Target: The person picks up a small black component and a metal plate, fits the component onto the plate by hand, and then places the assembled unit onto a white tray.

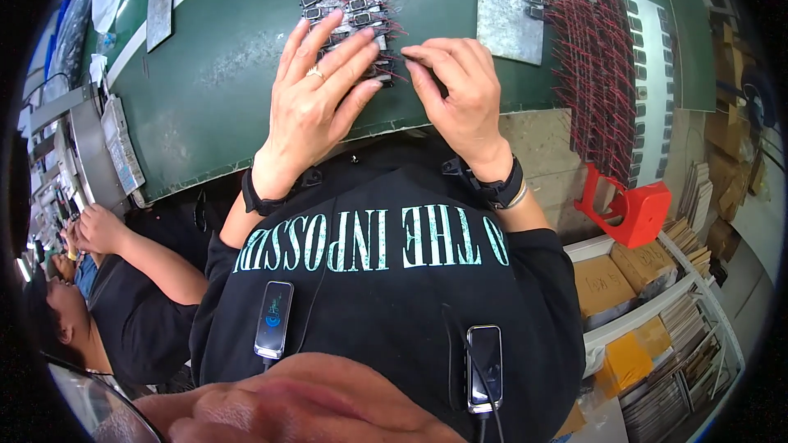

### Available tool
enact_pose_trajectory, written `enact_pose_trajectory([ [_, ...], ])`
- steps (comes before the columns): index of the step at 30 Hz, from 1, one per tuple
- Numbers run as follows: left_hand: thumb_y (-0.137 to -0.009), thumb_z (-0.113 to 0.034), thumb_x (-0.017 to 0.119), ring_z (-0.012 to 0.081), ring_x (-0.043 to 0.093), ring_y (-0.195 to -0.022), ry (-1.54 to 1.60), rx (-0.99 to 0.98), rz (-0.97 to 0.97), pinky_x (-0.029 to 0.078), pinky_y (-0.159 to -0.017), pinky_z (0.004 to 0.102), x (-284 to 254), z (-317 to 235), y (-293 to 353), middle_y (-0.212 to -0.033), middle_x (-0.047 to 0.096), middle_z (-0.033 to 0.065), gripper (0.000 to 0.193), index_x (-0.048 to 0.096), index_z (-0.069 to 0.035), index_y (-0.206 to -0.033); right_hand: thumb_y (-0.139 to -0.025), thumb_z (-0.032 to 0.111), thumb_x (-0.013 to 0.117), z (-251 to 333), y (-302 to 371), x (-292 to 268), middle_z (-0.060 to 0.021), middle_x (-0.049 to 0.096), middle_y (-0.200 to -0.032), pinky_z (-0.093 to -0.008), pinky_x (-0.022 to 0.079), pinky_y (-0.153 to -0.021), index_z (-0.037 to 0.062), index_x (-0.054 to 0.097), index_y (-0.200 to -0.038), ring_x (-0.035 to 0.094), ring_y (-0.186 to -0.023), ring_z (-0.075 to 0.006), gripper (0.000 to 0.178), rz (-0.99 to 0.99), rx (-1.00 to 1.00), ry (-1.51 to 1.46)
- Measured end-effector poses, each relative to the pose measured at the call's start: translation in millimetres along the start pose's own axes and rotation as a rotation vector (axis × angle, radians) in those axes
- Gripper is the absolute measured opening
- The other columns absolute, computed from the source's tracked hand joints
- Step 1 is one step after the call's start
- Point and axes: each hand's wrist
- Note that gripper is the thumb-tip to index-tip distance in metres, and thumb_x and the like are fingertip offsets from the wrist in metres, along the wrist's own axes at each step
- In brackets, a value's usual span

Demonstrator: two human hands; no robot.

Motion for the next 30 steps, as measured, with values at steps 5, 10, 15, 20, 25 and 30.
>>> enact_pose_trajectory([
  [5, -0.086, -0.026, 0.074, 0.0294, 0.047, -0.136, -0.099, -0.085, 0.073, 0.03, -0.117, 0.051, -2.1, 1.3, -12.6, -0.131, 0.064, 0.0054, 0.038, 0.069, -0.005, -0.117, -0.081, -0.001, 0.074, -1.1, -1.2, -0.5, -0.0074, 0.067, -0.095, -0.0316, 0.051, -0.074, 0.0046, 0.073, -0.1, 0.062, -0.087, -0.0225, 0.02, 0.013, 0.008, -0.016],
  [10, -0.093, -0.028, 0.067, 0.0297, 0.044, -0.139, -0.092, -0.105, 0.137, 0.027, -0.118, 0.0514, -8.4, 2.9, -19.2, -0.138, 0.06, 0.0066, 0.042, 0.064, -0.005, -0.128, -0.081, -0.002, 0.073, -0.9, -2.8, 1.0, -0.0075, 0.067, -0.095, -0.0325, 0.051, -0.074, 0.0046, 0.073, -0.1, 0.062, -0.086, -0.0234, 0.02, 0.005, 0.011, -0.028],
  [15, -0.093, -0.035, 0.066, 0.0294, 0.048, -0.134, -0.229, -0.09, 0.151, 0.026, -0.118, 0.0515, -3.9, 15.0, -35.7, -0.133, 0.062, 0.0121, 0.046, 0.066, 0.001, -0.121, -0.08, -0.002, 0.073, -1.0, -3.6, -1.1, -0.0077, 0.067, -0.094, -0.034, 0.05, -0.075, 0.0044, 0.073, -0.099, 0.062, -0.087, -0.0245, 0.02, 0.019, 0.02, -0.04],
  [20, -0.096, -0.038, 0.062, 0.0284, 0.05, -0.133, -0.194, -0.089, 0.183, 0.024, -0.119, 0.0518, -4.7, 16.2, -35.0, -0.133, 0.062, 0.0136, 0.049, 0.063, 0.002, -0.124, -0.08, -0.002, 0.073, -2.1, -4.0, 0.2, -0.0081, 0.067, -0.094, -0.0352, 0.05, -0.077, 0.0043, 0.072, -0.099, 0.063, -0.087, -0.0259, 0.02, -0.006, -0.002, -0.041],
  [25, -0.097, -0.039, 0.059, 0.0274, 0.049, -0.133, -0.293, -0.049, 0.189, 0.022, -0.119, 0.0525, -6.9, 30.3, -54.5, -0.133, 0.061, 0.0138, 0.05, 0.061, 0.002, -0.126, -0.079, -0.003, 0.074, 0.6, -4.1, -1.6, -0.0084, 0.068, -0.094, -0.0366, 0.05, -0.079, 0.0043, 0.072, -0.098, 0.063, -0.088, -0.0272, 0.021, 0.01, -0.002, -0.059],
  [30, -0.099, -0.04, 0.056, 0.028, 0.049, -0.134, -0.341, -0.018, 0.227, 0.021, -0.12, 0.0533, -6.3, 37.3, -57.4, -0.135, 0.06, 0.0143, 0.051, 0.059, 0.001, -0.129, -0.078, -0.002, 0.074, -0.4, -4.7, -2.1, -0.0083, 0.068, -0.094, -0.037, 0.049, -0.08, 0.0044, 0.072, -0.098, 0.063, -0.088, -0.0277, 0.021, 0.005, 0.006, -0.067],
])
Point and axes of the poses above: each hand's wrist, its own y-axis away from the middle knuckle, its own x-axis out of the palm, z = x × y
